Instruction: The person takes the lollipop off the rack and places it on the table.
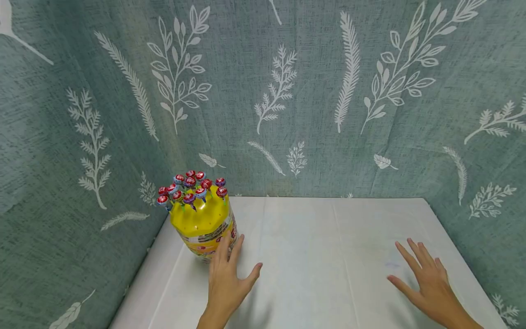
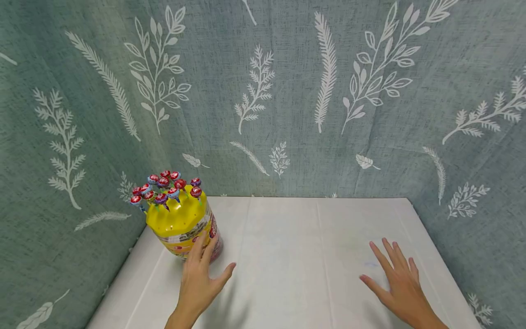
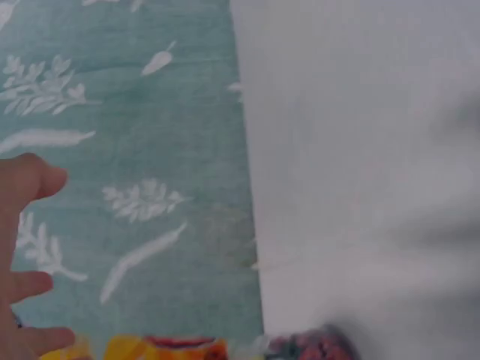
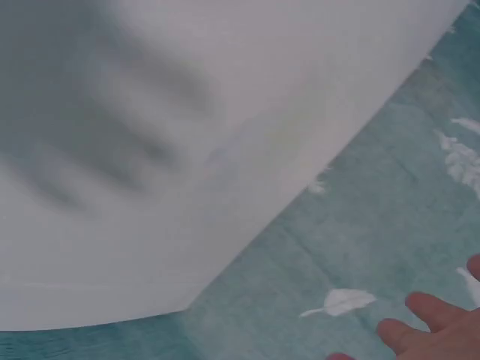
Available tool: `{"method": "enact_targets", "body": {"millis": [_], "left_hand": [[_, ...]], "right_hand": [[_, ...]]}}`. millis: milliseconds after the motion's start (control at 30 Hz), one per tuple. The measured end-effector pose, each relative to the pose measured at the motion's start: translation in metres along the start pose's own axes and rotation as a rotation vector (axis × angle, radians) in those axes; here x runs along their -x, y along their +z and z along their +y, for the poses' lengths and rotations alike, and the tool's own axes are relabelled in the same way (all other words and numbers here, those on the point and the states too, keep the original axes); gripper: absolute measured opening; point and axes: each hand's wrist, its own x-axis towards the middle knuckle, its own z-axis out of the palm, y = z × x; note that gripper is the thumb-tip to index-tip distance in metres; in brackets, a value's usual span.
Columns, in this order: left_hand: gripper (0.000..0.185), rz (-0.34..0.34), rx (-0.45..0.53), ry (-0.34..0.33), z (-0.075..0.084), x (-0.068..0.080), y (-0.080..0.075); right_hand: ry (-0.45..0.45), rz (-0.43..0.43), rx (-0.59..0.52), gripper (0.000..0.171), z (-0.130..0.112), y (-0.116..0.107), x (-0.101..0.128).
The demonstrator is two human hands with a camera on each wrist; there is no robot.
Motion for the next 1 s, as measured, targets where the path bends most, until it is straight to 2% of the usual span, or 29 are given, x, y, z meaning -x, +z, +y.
{"method": "enact_targets", "body": {"millis": [233,333,567,700,867,1000], "left_hand": [[0.065,0.178,0.211,-0.052,-0.015,-0.006,-0.028],[0.061,0.237,0.270,-0.070,-0.025,-0.009,-0.039],[0.059,0.317,0.282,-0.108,-0.047,-0.011,-0.058],[0.062,0.310,0.350,-0.189,-0.060,-0.020,-0.065],[0.071,0.231,0.479,-0.340,-0.077,-0.037,-0.076],[0.077,0.188,0.547,-0.376,-0.091,-0.050,-0.083]], "right_hand": [[-0.053,0.061,-0.110,0.082,-0.028,-0.007,-0.018],[-0.076,0.067,-0.142,0.079,-0.042,-0.007,-0.024],[-0.137,0.034,-0.187,0.075,-0.071,-0.009,-0.041],[-0.155,0.010,-0.223,0.072,-0.086,-0.010,-0.052],[-0.199,-0.013,-0.268,0.069,-0.102,-0.008,-0.067],[-0.254,-0.024,-0.316,0.067,-0.115,-0.007,-0.080]]}}
